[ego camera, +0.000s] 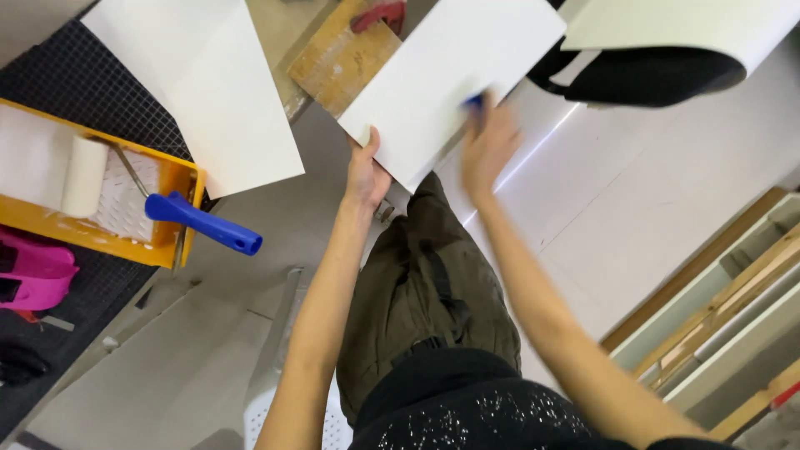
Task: Applying adhesive paper to white boards using a paint roller and a squeegee tool.
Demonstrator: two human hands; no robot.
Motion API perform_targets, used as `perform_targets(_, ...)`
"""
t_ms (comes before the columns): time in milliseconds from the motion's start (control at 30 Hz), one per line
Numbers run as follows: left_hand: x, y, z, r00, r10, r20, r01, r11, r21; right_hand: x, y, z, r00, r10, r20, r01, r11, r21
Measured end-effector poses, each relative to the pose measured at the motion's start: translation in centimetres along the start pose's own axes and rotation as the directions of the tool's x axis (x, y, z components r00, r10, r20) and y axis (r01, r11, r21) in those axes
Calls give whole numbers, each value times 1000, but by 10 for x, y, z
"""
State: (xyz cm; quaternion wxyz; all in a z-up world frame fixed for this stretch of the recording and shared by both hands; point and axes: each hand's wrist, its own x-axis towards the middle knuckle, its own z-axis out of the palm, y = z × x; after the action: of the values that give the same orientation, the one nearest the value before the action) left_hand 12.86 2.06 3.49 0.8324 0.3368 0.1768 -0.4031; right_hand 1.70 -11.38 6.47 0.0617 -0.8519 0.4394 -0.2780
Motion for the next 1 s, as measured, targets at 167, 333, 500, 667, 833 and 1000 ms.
perform_targets(167, 8, -12, -6, 1000, 16, 19, -14, 995, -104, -34, -20, 6, 822, -542, 176, 526, 840, 134)
perform_targets(333, 13, -7, -6, 997, 11, 71, -3, 993, -115, 79, -13, 52, 889, -423, 173, 422, 905, 44)
perform_targets(500, 10, 3, -6, 989, -43, 141, 64, 986, -152, 1, -62, 43, 791, -571, 220, 559, 821, 119)
perform_targets(667, -4, 11, 10, 991, -70, 112, 86, 986, -144, 58, -36, 41, 937, -292, 191, 306, 951, -46)
perform_targets(833, 0, 8, 15, 993, -83, 87, 85, 996, -27, 38, -48, 42, 911, -332, 245, 315, 943, 108)
perform_targets(1000, 4, 63, 20, 997, 72, 0, -56, 773, 633, 70, -14, 36, 941, -221, 257, 200, 974, 107)
